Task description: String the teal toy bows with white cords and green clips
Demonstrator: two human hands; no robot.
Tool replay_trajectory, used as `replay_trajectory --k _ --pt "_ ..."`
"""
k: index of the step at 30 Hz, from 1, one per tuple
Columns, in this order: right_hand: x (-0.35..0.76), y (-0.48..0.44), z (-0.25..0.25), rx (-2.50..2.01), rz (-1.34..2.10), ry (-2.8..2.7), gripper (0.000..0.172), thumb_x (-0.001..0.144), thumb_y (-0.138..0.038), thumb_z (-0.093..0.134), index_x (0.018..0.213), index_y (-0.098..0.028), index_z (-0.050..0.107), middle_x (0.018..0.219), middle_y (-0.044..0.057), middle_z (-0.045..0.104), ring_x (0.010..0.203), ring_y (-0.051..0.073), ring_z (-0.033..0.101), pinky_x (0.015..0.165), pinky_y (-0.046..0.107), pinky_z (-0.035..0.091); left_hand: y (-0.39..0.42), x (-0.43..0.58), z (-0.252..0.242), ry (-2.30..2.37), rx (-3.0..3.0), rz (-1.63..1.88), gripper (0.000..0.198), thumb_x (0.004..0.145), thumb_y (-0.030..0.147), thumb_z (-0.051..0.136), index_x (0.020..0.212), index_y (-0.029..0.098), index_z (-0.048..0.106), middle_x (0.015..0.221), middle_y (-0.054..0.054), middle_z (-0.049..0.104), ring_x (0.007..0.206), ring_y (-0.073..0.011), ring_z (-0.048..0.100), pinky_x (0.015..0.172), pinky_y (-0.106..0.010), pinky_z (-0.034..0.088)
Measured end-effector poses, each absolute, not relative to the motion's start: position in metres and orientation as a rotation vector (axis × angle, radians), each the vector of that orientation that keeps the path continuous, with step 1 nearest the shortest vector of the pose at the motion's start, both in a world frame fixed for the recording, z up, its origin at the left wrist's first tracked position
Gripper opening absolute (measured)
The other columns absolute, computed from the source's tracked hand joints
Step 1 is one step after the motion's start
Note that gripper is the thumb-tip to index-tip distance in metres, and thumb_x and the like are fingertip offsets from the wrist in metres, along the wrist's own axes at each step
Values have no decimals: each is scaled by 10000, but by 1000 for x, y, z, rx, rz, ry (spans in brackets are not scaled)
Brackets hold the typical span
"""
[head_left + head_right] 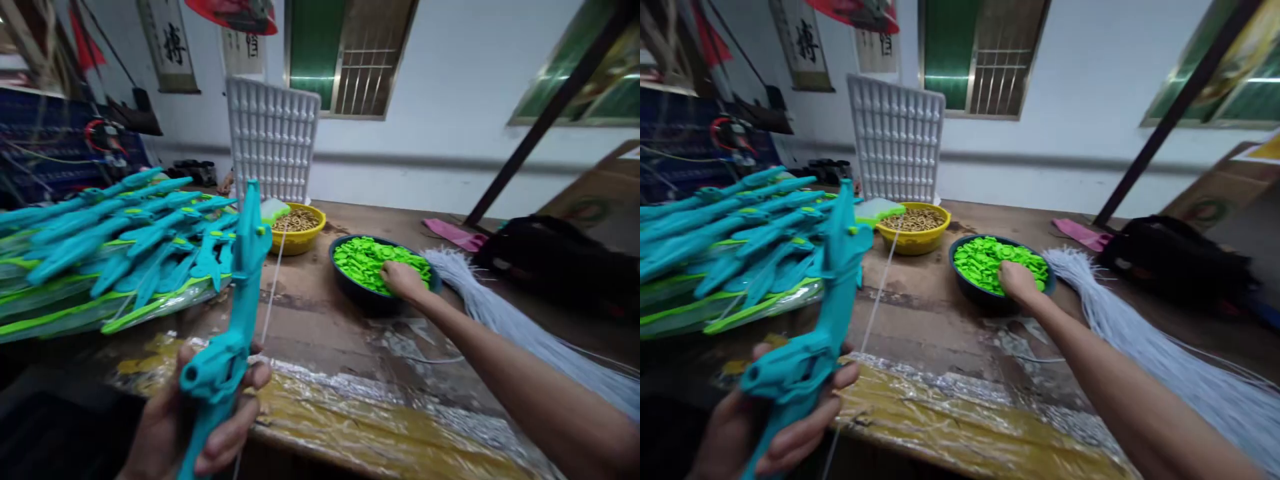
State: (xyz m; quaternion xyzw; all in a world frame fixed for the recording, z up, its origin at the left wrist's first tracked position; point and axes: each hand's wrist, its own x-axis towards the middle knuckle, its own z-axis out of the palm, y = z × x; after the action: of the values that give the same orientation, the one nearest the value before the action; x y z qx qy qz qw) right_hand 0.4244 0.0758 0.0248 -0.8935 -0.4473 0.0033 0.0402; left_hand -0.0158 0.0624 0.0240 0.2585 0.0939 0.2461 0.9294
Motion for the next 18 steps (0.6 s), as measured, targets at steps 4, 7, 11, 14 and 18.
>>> replay_trajectory --k 4,7,11,14,18 --pt "427 75 19 -2716 -70 -1387 269 1004 -348 624 1160 -129 640 1137 84 660 1003 218 661 893 425 565 65 3 25 163 415 479 861 655 612 864 1322 145 586 1117 -157 690 596 -32 495 376 -48 386" --pt "429 73 20 -2648 -142 -1362 236 999 -335 633 1108 -127 650 1075 68 670 938 197 668 848 391 576 59 13 15 110 361 426 804 707 632 813 1317 151 607 1107 -160 702 567 -36 485 357 -57 396" --pt "423 63 31 -2438 -338 -1253 196 1011 -305 612 1058 -118 648 976 48 679 852 177 676 805 369 580 51 21 -4 80 298 360 788 756 695 729 1280 111 651 1150 -200 698 542 -56 491 316 -92 390" --pt "388 40 41 -2133 -497 -1284 225 1059 -264 470 1024 -109 630 895 85 703 781 193 695 765 355 577 49 29 -12 137 280 349 817 716 639 807 1217 11 661 1047 -191 702 571 -70 494 333 -104 401" --pt "295 -10 40 -1626 -601 -1580 258 1072 -296 387 1071 -174 615 1070 112 734 1004 209 712 887 344 585 45 46 -12 175 297 273 679 727 584 815 1086 18 709 852 -149 704 498 -71 497 303 -114 309"
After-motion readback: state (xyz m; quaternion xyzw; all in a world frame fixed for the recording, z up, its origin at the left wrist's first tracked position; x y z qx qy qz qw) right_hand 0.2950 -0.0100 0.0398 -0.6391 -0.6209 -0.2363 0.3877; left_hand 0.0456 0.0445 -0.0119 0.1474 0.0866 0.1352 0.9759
